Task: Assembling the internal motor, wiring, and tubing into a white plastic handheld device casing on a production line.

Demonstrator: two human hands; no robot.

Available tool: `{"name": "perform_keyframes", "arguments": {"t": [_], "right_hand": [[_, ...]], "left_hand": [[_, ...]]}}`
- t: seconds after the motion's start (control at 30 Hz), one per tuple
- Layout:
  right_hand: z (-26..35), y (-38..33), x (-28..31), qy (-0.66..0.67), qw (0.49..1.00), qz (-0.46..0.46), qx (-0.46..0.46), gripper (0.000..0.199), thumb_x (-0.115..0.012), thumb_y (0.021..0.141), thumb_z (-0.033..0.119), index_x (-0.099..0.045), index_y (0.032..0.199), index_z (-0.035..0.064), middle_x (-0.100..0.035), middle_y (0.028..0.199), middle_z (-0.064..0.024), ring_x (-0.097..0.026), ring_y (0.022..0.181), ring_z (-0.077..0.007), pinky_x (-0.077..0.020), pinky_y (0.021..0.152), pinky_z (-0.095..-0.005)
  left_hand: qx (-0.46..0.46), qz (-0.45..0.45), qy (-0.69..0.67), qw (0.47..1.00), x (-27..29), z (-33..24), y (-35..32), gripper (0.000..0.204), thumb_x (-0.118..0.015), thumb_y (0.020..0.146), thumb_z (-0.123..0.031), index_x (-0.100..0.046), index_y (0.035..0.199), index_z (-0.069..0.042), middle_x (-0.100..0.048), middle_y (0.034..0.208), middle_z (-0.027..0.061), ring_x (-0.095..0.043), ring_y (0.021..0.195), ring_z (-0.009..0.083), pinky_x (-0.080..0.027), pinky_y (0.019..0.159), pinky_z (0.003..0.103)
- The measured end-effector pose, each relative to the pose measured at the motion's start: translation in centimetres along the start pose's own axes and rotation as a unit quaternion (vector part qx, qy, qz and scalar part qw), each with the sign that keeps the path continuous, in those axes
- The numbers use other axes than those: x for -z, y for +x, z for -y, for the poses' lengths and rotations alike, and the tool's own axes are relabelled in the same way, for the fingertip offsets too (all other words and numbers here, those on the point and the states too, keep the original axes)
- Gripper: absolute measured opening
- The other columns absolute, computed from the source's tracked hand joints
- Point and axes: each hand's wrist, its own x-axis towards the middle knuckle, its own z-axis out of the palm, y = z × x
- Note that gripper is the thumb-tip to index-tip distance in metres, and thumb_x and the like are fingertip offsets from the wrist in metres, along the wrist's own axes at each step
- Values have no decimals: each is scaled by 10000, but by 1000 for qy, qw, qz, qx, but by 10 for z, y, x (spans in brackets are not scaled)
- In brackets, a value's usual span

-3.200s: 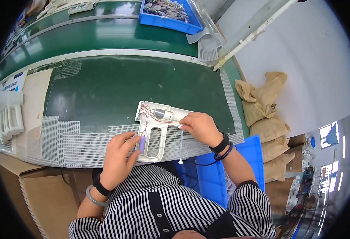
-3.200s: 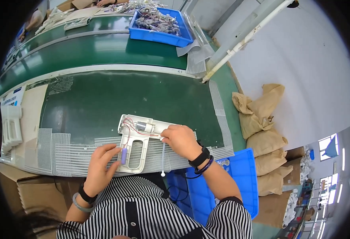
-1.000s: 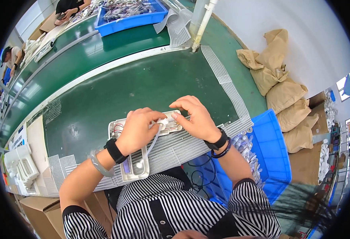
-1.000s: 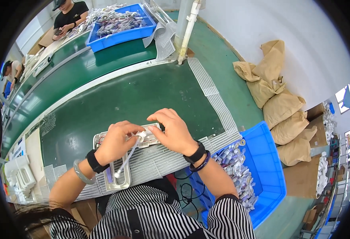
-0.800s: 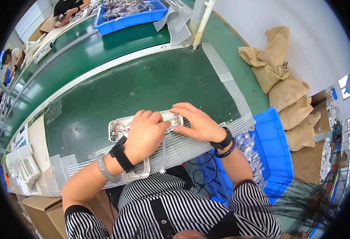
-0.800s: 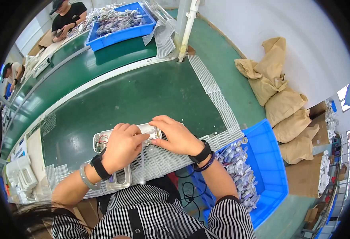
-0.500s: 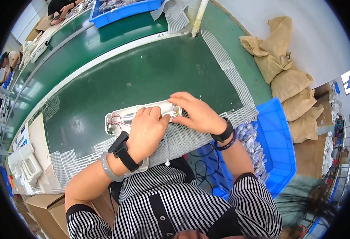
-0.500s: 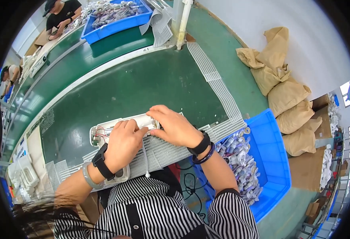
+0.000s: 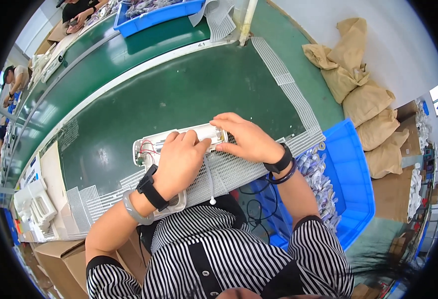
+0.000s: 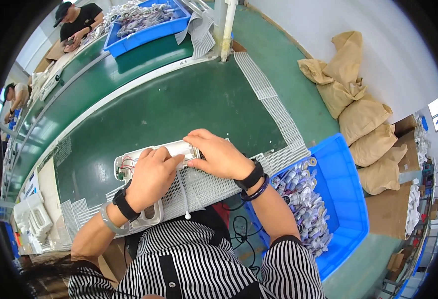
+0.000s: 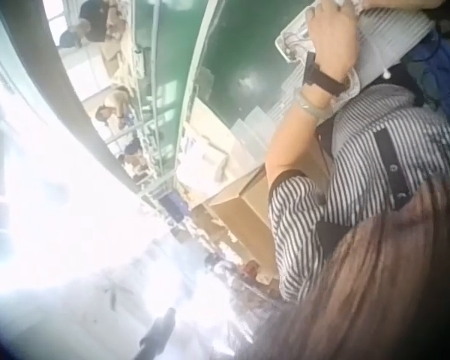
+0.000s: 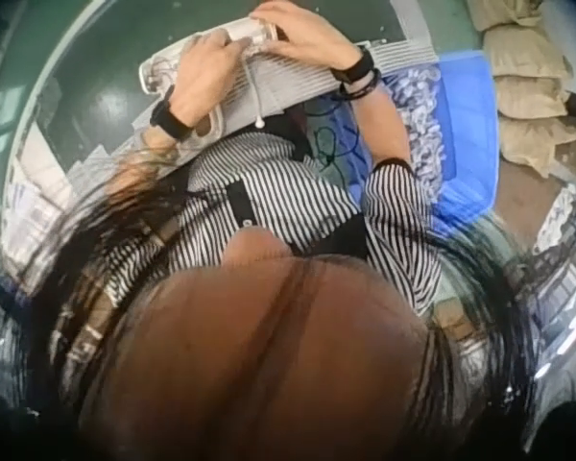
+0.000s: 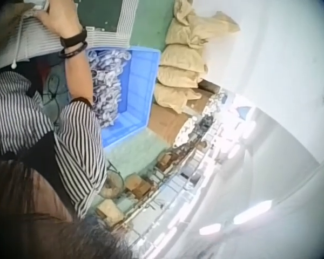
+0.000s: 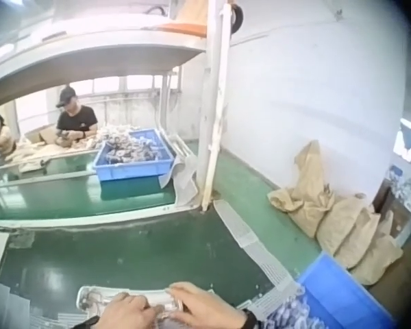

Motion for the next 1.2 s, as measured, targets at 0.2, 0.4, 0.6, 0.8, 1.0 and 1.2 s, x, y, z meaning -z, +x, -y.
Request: {"name": "perform_keyframes", "arguments": {"t": [0.2, 0.4, 0.6, 0.8, 1.0, 1.2], "right_hand": [[-6, 2, 2, -2, 1000, -7, 23, 497, -703, 908, 260, -580, 1308, -9, -559, 1349, -179, -614, 1156, -351, -511, 962, -411], [0, 3, 1, 13, 1000, 7, -6, 494, -702, 926, 260, -583, 1328, -1, -565, 1335, -203, -577, 1206, -353, -473, 1021, -405], [3, 3, 0, 6, 1000, 0, -6, 482, -698, 904, 224, -586, 1319, 6, -564, 1338, -188, -589, 1190, -352, -491, 995, -407], [-2, 1, 0, -37, 999, 3, 13, 612, -748, 842, 190, -521, 1383, 18, -529, 1384, -169, -584, 1195, -355, -495, 991, -412], [3, -1, 1, -19, 999, 23, -20, 710, -802, 790, 158, -481, 1407, 12, -505, 1403, -163, -573, 1208, -360, -500, 979, -423], [-5, -3, 1, -38, 999, 8, 17, 690, -795, 788, 141, -489, 1389, -10, -509, 1386, -165, -568, 1196, -358, -491, 982, -424]], "left_hand": [[11, -17, -74, 997, 7, 10, -4, 389, -721, 768, -52, -697, 1153, -99, -638, 891, 71, -629, 885, 266, -452, 884, 416], [-20, -31, -73, 997, 3, 15, -10, 397, -748, 767, -101, -692, 1159, -122, -657, 886, 45, -626, 878, 250, -451, 888, 411], [-23, -65, -63, 996, 10, 2, 2, 381, -771, 757, -153, -691, 1127, -109, -638, 940, 40, -616, 903, 243, -456, 881, 403], [-60, 58, 31, 996, 3, -7, 13, 275, -734, 778, -94, -680, 1045, -53, -608, 962, 87, -618, 909, 262, -494, 815, 393], [63, 68, -188, 978, 8, 9, 19, 183, -721, 818, -40, -691, 998, -38, -614, 943, 124, -646, 872, 310, -519, 759, 439], [74, 2, -234, 969, 8, 14, 10, 211, -785, 780, -57, -726, 983, -57, -680, 925, 77, -625, 905, 265, -496, 806, 388]]}}
